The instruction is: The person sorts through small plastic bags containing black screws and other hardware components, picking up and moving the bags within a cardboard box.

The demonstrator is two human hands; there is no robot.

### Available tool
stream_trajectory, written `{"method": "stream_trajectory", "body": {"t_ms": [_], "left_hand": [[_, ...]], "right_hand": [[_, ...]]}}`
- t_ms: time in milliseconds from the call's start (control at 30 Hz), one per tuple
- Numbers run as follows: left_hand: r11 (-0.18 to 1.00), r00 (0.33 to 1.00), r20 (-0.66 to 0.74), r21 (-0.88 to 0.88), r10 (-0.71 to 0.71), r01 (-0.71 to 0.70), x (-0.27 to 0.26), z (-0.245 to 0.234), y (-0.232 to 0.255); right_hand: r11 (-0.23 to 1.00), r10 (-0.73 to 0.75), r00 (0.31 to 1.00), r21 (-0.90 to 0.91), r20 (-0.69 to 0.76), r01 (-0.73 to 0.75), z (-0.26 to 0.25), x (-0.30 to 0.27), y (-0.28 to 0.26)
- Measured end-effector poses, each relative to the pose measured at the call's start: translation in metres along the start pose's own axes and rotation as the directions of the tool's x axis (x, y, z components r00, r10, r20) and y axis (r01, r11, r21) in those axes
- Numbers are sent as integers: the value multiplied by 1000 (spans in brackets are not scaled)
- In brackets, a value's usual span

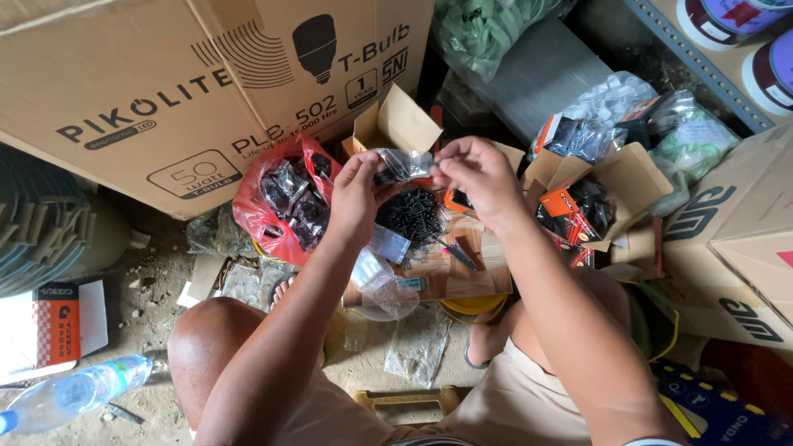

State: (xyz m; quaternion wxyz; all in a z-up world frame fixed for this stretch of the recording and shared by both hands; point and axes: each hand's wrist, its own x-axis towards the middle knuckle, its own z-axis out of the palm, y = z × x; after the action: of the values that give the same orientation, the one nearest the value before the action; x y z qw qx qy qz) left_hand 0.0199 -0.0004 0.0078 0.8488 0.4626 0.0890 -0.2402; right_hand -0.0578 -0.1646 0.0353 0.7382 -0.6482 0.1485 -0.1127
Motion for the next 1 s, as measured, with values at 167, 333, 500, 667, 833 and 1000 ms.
{"method": "stream_trajectory", "body": {"t_ms": [167, 333, 500, 667, 833, 1000], "left_hand": [[1000, 1000, 1, 13, 5, -5, -15, 14, 9], [998, 1000, 21, 61, 9, -10, -6, 5, 2], [994, 999, 43, 105, 30, -34, -5, 1, -6], [991, 998, 55, 133, 20, -27, -7, 1, -6], [988, 998, 59, 151, 12, -21, -12, 3, -5], [991, 997, 73, 131, -6, -4, -8, 1, -4]], "right_hand": [[996, -7, 999, 86, -54, 11, 7, 0, 6], [999, 3, 996, 53, -85, 1, 5, 5, 13], [999, 26, 997, -36, -72, -29, 22, 2, 14], [995, -17, 995, -103, -100, 6, 23, 2, 24], [913, -68, 993, -408, -96, 23, 10, 7, 40], [897, -115, 993, -425, 34, 118, 16, 0, 14]]}}
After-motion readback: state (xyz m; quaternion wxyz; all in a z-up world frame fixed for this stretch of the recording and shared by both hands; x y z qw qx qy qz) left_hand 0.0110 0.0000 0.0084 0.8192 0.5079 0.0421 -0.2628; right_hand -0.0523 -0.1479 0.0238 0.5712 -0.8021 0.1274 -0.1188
